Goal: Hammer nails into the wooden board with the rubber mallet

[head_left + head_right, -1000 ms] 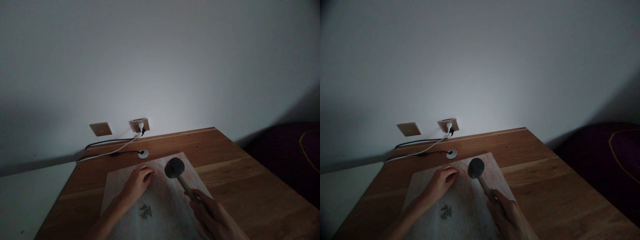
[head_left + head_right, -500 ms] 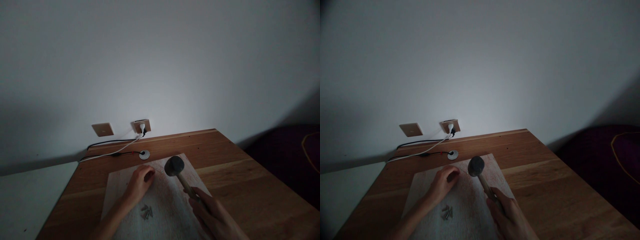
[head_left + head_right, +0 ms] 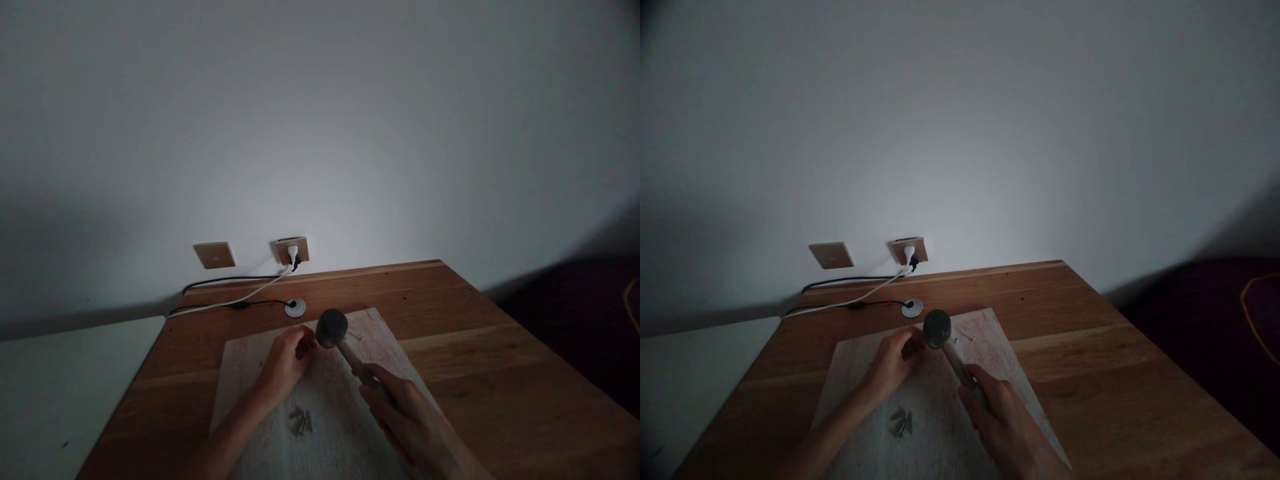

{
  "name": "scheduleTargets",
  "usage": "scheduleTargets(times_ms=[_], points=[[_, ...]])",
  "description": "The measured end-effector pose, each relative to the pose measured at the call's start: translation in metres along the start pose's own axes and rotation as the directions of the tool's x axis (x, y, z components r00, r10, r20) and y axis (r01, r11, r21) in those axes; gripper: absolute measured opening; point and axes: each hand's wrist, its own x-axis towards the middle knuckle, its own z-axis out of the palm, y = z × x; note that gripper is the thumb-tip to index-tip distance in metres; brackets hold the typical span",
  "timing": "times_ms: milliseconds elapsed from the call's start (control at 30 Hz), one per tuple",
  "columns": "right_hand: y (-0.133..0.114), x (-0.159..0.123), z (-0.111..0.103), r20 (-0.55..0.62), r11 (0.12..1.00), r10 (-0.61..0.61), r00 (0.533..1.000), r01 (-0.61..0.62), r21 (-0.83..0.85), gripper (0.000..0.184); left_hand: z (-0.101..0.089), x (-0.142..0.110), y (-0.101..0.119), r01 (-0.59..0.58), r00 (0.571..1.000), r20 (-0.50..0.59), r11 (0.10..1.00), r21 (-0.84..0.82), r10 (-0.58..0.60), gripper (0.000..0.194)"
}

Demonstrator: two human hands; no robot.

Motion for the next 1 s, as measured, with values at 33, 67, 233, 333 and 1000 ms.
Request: scheduleTargets(times_ms=[33, 67, 233, 333, 1000], points=[[-0.001, 0.001, 0.000, 0.000, 1.000, 0.014, 1.000, -0.014, -0.014, 0.057, 0.000, 0.000, 0.000, 0.021, 1.000, -0.004, 1.000, -0.022, -0.021, 0.023], [-0.002, 0.001, 0.000, 0.000, 0.999, 0.029, 1.000, -0.029, -0.018, 0.057, 0.001, 0.000, -0.001, 0.037, 0.999, -0.011, 0.998, -0.041, -0.038, 0.029], [0.000, 0.004, 0.005, 0.043, 0.998, 0.058, 0.997, -0.059, 0.025, 0.060, 0.004, -0.002, -0.009, 0.056, 0.998, -0.031, 0.996, -0.065, -0.058, 0.046], [-0.002, 0.005, 0.007, 0.082, 0.994, 0.069, 0.994, -0.075, 0.075, 0.065, 0.004, -0.002, -0.010, 0.056, 0.998, -0.032, 0.996, -0.072, -0.058, 0.049], [0.002, 0.006, 0.008, 0.092, 0.993, 0.090, 0.992, -0.082, -0.082, 0.067, 0.008, -0.003, -0.019, 0.071, 0.997, -0.023, 0.994, -0.086, -0.073, 0.063]])
